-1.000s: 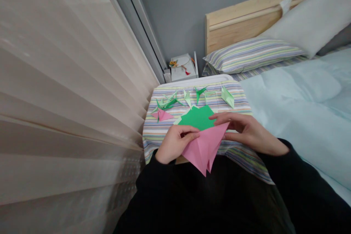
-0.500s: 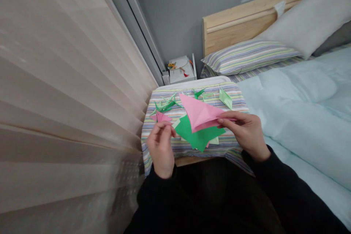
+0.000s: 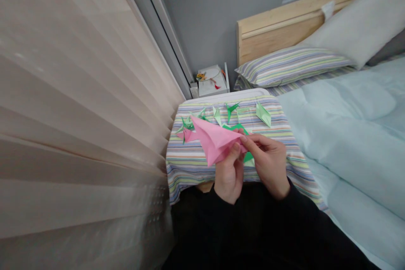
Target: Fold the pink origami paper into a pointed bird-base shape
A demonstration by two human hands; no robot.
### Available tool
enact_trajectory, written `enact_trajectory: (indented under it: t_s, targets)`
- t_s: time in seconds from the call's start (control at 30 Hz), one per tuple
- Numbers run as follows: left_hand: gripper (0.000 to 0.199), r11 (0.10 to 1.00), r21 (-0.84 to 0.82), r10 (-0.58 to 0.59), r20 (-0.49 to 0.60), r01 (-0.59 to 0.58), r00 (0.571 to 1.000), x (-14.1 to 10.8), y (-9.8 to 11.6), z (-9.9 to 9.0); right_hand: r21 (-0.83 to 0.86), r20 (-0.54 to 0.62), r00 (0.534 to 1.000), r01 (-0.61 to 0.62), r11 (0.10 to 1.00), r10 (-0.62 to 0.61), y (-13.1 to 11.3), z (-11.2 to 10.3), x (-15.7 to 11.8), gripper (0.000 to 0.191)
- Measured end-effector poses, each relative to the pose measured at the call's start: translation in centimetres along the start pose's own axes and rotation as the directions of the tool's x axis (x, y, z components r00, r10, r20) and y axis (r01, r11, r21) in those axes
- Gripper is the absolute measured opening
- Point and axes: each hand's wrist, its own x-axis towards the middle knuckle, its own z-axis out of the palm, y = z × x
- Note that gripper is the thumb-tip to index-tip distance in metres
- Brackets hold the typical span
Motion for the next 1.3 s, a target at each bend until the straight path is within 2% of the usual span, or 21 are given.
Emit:
enact_trajectory:
  t_s: [0.33, 0.5, 0.6, 0.7, 0.8, 1.0, 1.2, 1.3]
  targets:
    - [0.042, 0.984, 0.059, 0.177, -0.156, -0.170, 0.972, 0.8, 1.2, 1.2, 0.054, 0.011, 1.000, 0.001, 0.999, -0.001, -0.1, 0.3, -1.0, 0.024]
    - [0.036, 0.987, 0.058, 0.157, -0.175, -0.149, 0.972, 0.7, 1.5, 1.5, -0.011, 0.044, 0.997, 0.060, 0.998, -0.059, 0.0, 0.3, -1.3, 0.018]
    - [0.033, 0.984, 0.101, 0.162, -0.198, -0.144, 0.967, 0.8, 1.5, 1.4, -0.093, 0.094, 0.987, 0.136, 0.986, -0.127, 0.0, 0.3, -1.4, 0.015]
    - [0.034, 0.983, 0.136, 0.152, -0.204, -0.125, 0.967, 0.8, 1.2, 1.1, -0.173, 0.159, 0.966, 0.231, 0.958, -0.204, 0.2, 0.2, -1.4, 0.006]
    - [0.038, 0.986, 0.123, 0.131, -0.188, -0.109, 0.973, 0.9, 0.8, 0.8, -0.212, 0.159, 0.959, 0.265, 0.941, -0.235, 0.6, 0.3, -1.3, 0.007]
    - [0.040, 0.996, 0.020, 0.093, -0.170, -0.091, 0.981, 1.0, 0.5, 0.4, -0.150, 0.072, 0.987, 0.154, 0.977, -0.144, 1.0, 0.4, -1.1, 0.014]
    - [0.035, 0.995, -0.031, 0.089, -0.231, -0.099, 0.969, 0.9, 0.6, 0.6, 0.026, 0.017, 0.999, 0.033, 0.999, -0.033, 0.8, 1.0, -1.1, 0.023]
    - [0.031, 0.994, -0.053, 0.082, -0.257, -0.099, 0.963, 0.7, 0.6, 1.0, 0.073, 0.000, 1.000, 0.015, 0.997, -0.015, 0.7, 1.3, -1.0, 0.024]
